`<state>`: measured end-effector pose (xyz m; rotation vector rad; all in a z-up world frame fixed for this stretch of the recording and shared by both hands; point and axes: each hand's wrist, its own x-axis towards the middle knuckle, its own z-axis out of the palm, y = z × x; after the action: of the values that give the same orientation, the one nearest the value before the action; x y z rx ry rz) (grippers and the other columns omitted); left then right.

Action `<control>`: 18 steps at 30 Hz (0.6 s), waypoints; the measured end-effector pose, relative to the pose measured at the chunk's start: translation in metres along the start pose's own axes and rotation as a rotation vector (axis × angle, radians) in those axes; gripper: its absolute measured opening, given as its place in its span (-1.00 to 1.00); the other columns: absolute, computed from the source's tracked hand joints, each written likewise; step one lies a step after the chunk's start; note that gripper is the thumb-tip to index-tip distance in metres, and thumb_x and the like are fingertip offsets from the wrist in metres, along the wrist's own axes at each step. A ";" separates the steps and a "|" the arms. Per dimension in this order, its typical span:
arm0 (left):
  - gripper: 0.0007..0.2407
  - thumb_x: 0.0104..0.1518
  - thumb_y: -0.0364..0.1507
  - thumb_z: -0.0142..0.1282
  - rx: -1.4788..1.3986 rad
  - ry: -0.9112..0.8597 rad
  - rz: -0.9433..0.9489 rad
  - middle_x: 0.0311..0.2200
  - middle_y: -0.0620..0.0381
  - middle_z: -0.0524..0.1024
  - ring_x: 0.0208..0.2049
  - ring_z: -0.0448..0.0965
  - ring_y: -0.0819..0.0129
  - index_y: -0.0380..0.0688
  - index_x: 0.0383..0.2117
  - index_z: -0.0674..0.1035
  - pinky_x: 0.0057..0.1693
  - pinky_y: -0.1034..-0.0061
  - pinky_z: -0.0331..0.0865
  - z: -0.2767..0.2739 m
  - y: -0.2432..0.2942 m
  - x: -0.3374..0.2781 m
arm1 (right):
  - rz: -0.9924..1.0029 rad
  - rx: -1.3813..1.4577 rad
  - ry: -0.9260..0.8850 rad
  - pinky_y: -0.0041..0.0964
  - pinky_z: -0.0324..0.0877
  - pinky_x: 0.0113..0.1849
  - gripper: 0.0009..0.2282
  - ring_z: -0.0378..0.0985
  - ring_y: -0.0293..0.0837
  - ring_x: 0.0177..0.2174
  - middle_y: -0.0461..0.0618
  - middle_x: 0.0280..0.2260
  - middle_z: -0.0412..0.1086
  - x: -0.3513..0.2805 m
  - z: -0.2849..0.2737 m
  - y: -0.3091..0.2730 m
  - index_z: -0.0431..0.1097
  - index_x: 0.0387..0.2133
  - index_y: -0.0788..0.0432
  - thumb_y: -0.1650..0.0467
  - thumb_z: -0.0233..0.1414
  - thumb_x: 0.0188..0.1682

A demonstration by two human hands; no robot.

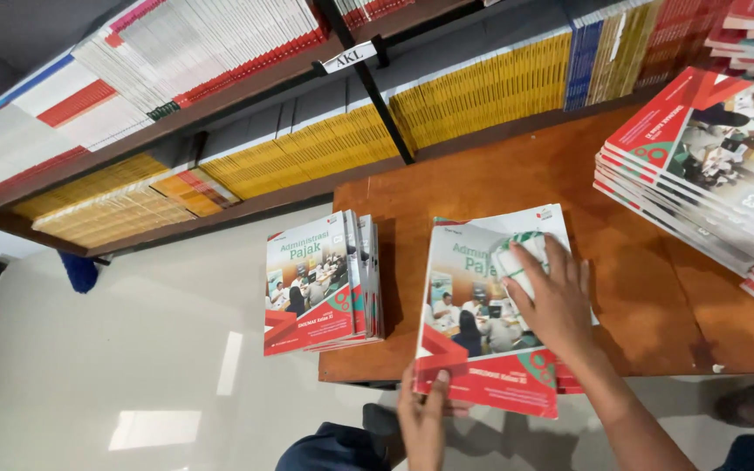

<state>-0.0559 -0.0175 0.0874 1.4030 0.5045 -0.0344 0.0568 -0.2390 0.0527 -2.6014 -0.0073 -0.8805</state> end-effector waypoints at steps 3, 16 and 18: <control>-0.67 -0.02 -0.47 0.26 -0.116 0.170 0.085 -0.47 -0.30 0.68 -0.74 0.53 0.14 -0.40 -0.12 0.62 -0.64 0.38 0.50 -0.042 0.005 0.015 | 0.029 -0.071 -0.015 0.48 0.20 0.10 -0.51 0.32 0.27 0.19 0.25 0.26 0.22 -0.002 0.003 0.005 0.29 0.24 -0.16 0.11 0.03 0.02; -0.69 0.27 -0.19 0.11 -0.273 0.513 0.275 -0.30 -0.02 0.60 -0.45 0.63 0.30 -0.16 -0.06 0.47 -0.35 0.61 0.45 -0.196 0.068 0.107 | -0.020 -0.125 -0.051 0.35 0.22 0.16 -0.50 0.30 0.35 0.20 0.28 0.31 0.17 -0.006 0.008 0.007 0.25 0.26 -0.17 0.06 -0.05 0.05; -0.65 0.28 -0.16 0.04 -0.083 0.528 0.247 -0.27 0.00 0.58 -0.31 0.58 0.32 -0.09 0.05 0.50 -0.20 0.39 0.51 -0.208 0.068 0.127 | -0.023 -0.155 -0.037 0.30 0.24 0.16 -0.50 0.35 0.30 0.17 0.22 0.29 0.20 -0.008 0.011 0.009 0.26 0.25 -0.20 0.05 -0.05 0.03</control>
<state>0.0130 0.2259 0.0886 1.3803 0.7515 0.5632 0.0580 -0.2424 0.0373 -2.7658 0.0219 -0.8729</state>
